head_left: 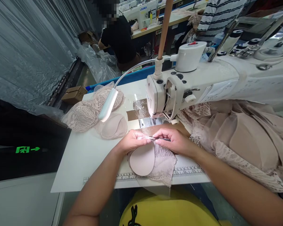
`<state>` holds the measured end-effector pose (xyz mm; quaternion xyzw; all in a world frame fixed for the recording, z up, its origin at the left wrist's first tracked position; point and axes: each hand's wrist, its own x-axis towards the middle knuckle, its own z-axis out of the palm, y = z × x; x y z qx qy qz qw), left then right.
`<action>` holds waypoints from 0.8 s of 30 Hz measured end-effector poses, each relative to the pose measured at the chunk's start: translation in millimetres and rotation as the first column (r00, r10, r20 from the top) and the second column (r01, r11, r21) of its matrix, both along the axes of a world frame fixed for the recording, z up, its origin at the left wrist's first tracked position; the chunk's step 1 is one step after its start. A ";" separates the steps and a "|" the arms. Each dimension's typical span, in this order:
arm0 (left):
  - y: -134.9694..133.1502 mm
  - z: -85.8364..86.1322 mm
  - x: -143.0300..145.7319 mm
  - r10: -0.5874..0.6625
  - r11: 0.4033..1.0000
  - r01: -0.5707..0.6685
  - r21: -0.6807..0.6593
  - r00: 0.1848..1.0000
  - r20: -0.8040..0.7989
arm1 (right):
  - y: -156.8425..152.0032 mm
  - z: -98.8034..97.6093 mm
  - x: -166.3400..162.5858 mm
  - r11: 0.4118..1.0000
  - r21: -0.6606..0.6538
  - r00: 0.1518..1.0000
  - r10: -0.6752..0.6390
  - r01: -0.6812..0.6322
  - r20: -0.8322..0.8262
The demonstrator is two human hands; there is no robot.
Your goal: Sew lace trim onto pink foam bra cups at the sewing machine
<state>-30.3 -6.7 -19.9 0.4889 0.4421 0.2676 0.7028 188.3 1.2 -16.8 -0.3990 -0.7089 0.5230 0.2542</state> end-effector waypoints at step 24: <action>0.1 -0.3 5.0 -0.131 0.990 0.131 0.049 0.991 0.007 | -0.4 -4.7 -9.7 0.997 -0.079 0.996 0.020 -0.026 -0.084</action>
